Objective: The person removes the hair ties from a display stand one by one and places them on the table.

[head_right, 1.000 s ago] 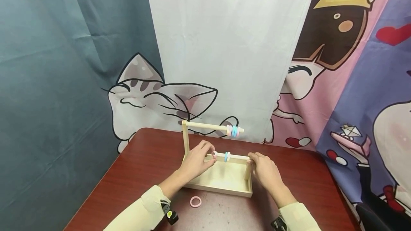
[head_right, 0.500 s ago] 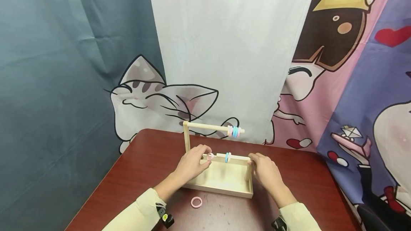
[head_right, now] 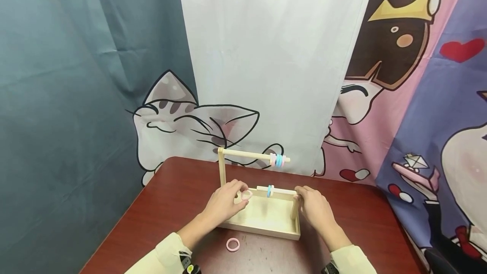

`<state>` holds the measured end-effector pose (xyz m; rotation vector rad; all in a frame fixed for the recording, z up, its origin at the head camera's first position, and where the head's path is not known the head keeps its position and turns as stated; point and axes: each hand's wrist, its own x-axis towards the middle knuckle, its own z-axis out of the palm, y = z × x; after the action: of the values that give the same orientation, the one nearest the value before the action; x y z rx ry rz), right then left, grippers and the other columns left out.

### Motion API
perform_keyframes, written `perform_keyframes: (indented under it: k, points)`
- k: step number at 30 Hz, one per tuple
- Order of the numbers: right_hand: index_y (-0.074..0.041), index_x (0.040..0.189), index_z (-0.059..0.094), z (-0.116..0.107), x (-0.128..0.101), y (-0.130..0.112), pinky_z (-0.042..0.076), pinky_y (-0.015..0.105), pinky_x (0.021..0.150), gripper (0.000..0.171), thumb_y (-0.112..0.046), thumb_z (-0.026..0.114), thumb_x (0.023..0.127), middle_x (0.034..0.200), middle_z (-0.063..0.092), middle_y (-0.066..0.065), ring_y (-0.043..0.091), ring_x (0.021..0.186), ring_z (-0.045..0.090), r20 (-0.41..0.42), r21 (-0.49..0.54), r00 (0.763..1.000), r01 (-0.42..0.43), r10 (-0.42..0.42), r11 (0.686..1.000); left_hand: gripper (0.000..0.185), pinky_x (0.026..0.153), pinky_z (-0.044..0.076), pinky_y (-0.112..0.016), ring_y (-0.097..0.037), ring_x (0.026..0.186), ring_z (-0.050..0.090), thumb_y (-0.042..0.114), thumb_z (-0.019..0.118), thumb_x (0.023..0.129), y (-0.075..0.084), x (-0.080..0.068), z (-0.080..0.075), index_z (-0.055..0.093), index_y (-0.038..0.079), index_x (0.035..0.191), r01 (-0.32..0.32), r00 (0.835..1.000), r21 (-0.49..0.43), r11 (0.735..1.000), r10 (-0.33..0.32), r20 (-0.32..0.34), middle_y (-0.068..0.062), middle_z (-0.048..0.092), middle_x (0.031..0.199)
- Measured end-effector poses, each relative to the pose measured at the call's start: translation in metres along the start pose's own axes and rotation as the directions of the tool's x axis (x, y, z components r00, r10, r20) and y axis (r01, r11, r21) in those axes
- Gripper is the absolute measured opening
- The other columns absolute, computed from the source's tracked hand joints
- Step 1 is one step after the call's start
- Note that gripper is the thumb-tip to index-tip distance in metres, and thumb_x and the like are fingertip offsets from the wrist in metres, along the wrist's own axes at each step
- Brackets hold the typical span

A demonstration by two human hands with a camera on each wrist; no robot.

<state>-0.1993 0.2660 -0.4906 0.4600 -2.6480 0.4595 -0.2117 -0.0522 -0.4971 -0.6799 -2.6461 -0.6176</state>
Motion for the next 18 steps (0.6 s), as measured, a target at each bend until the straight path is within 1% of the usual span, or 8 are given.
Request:
perform_keyframes:
  k: [4,7,11,15,18]
  points:
    - [-0.003,0.116,0.08,0.0,0.0,0.0,0.061,0.056,0.071,0.02,-0.001,0.081,0.095,0.102,0.079,0.01,0.033,0.082,0.075,-0.002,-0.006,1.0,-0.003,0.003,1.0,0.032,0.072,0.057,-0.032,-0.016,0.092,0.069,0.034,0.091,0.091,0.001,-0.006,0.001,0.074,0.023,0.116,-0.026,1.0,0.002,1.0,0.026,-0.015,0.006,0.073,0.107]
    - [-0.003,0.116,0.08,0.001,-0.001,-0.001,0.061,0.057,0.072,0.021,-0.002,0.082,0.095,0.102,0.079,0.009,0.034,0.084,0.076,0.008,-0.008,1.0,-0.013,0.013,1.0,0.032,0.07,0.055,-0.029,-0.013,0.091,0.067,0.034,0.091,0.091,0.0,-0.01,0.002,0.073,0.023,0.115,-0.036,0.999,0.001,0.999,0.036,-0.01,0.005,0.073,0.105]
    - [-0.002,0.117,0.079,0.001,0.001,-0.002,0.061,0.058,0.072,0.021,-0.002,0.08,0.096,0.101,0.079,0.01,0.036,0.084,0.076,0.022,-0.001,1.0,-0.007,0.007,1.0,0.032,0.072,0.055,-0.029,-0.012,0.091,0.068,0.034,0.091,0.089,-0.001,-0.014,0.001,0.073,0.021,0.112,-0.042,0.999,0.012,0.999,0.042,-0.005,0.005,0.071,0.102]
    - [-0.001,0.117,0.079,0.0,0.003,-0.002,0.06,0.059,0.072,0.021,-0.001,0.079,0.096,0.101,0.079,0.011,0.037,0.084,0.075,0.006,0.006,1.0,-0.016,0.016,1.0,0.032,0.077,0.057,-0.029,-0.012,0.095,0.068,0.037,0.09,0.09,0.002,-0.015,-0.002,0.073,0.022,0.112,-0.059,0.998,0.019,0.998,0.058,0.017,0.007,0.071,0.104]
    - [-0.001,0.117,0.079,-0.001,0.002,-0.003,0.06,0.059,0.072,0.022,0.0,0.079,0.095,0.101,0.079,0.011,0.038,0.084,0.076,0.008,0.008,1.0,-0.021,0.021,1.0,0.032,0.078,0.056,-0.027,-0.009,0.096,0.067,0.039,0.089,0.091,0.004,-0.02,-0.002,0.074,0.023,0.113,-0.06,0.996,0.004,0.998,0.06,0.06,0.008,0.071,0.106]
